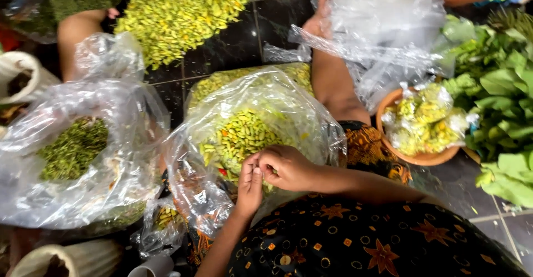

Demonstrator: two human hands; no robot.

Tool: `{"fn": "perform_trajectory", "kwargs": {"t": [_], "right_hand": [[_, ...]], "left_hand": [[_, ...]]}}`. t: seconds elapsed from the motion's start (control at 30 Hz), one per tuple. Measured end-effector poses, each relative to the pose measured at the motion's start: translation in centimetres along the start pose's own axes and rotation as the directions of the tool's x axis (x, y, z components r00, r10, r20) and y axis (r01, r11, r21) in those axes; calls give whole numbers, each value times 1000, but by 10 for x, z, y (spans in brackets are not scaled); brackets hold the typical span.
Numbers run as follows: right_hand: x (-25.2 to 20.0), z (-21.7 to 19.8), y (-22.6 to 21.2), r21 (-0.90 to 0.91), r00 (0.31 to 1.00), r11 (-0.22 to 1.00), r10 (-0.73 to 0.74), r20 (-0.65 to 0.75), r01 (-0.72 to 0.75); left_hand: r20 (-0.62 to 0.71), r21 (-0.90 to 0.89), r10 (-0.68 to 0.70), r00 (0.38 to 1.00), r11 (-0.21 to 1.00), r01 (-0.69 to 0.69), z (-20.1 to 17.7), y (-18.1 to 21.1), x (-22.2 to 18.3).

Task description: The person sorts and bags small green flowers by hand while sitting on the floor with others.

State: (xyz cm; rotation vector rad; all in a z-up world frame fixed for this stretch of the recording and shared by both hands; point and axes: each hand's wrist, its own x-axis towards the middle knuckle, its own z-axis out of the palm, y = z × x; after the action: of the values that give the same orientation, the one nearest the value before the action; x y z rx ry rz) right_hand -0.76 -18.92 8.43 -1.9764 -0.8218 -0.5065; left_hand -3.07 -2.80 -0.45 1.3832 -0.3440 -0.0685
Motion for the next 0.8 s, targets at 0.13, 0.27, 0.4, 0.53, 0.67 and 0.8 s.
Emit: {"fn": "perform_trajectory", "kwargs": {"t": [0.13, 0.27, 0.4, 0.53, 0.67, 0.8], "right_hand": [[15, -33, -16, 127, 998, 991, 40, -47, -33], [5, -47, -15, 167, 994, 984, 76, -74, -62], [-13, -59, -7, 196, 995, 977, 91, -52, -79], [-13, -90, -19, 207, 990, 971, 131, -61, -116], [-25, -131, -20, 178, 962, 955, 256, -98, -236], [-51, -198, -5, 84, 915, 941, 337, -223, -327]], "left_hand": [[167, 298, 186, 968, 926, -229, 6, 25, 18], [286, 526, 286, 915, 751, -399, 14, 29, 27], [358, 632, 292, 887, 623, -461, 19, 5, 26], [390, 606, 186, 902, 685, -404, 27, 9, 25], [442, 585, 81, 894, 729, -355, 36, 35, 30], [370, 558, 0, 929, 800, -222, 30, 38, 27]]}}
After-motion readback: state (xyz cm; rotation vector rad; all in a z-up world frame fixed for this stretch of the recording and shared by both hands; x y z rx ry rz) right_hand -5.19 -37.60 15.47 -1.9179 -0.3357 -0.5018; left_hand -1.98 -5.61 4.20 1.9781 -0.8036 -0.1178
